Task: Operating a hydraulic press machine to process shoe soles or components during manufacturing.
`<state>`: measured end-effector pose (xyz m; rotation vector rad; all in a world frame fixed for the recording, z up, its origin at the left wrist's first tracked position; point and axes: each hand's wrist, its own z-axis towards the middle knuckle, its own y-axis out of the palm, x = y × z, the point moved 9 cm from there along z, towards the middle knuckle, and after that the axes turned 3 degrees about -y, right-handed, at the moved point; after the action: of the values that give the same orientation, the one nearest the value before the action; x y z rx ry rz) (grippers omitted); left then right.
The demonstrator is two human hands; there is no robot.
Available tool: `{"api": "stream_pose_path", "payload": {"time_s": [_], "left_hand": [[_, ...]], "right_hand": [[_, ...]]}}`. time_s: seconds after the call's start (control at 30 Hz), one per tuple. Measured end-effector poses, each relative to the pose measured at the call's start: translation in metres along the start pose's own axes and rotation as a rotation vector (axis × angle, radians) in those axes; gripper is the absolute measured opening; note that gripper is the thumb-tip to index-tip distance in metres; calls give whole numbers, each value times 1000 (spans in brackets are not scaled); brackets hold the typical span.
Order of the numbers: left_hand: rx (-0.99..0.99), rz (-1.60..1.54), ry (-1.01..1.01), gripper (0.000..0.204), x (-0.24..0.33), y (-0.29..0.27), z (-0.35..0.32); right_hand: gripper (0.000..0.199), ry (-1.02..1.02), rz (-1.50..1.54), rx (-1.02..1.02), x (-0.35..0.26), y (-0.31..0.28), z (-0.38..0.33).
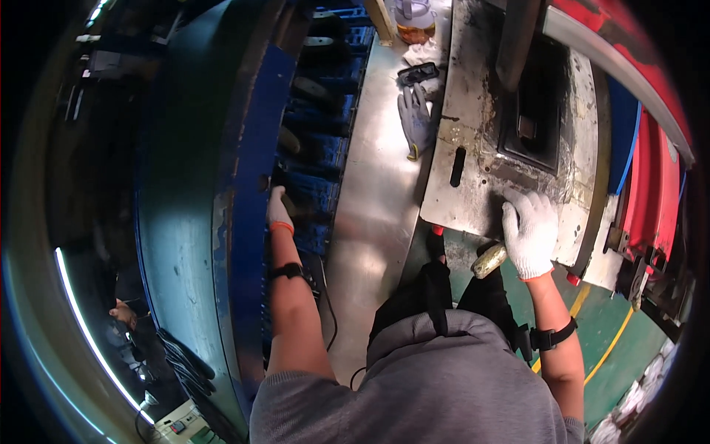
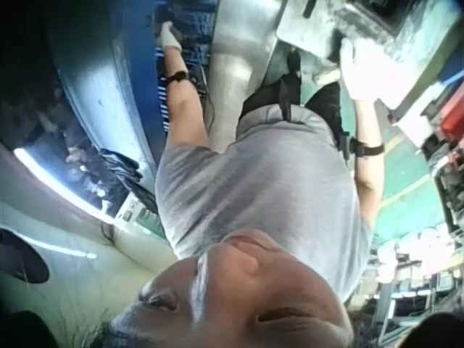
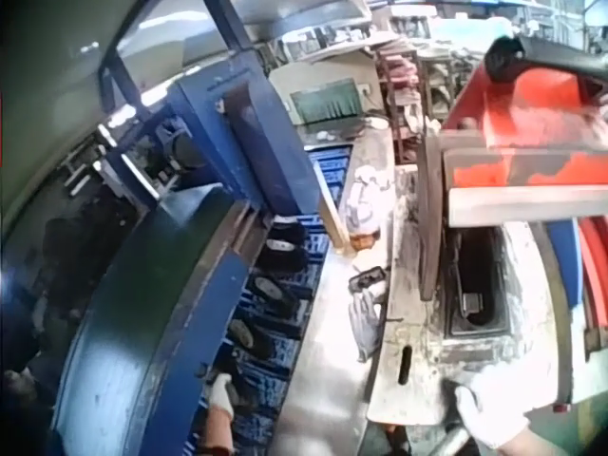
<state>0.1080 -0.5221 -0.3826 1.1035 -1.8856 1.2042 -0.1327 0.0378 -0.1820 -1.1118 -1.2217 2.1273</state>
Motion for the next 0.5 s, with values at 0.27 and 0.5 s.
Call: {"api": "stream_pose_path", "payload": {"time_s": [0.27, 0.5], "left_hand": [[112, 740, 106, 82, -14, 7, 2], [686, 336, -171, 94, -86, -145, -6]], "right_hand": [[20, -20, -82, -20, -1, 4, 1], [20, -9, -92, -22, -4, 5, 2]]}}
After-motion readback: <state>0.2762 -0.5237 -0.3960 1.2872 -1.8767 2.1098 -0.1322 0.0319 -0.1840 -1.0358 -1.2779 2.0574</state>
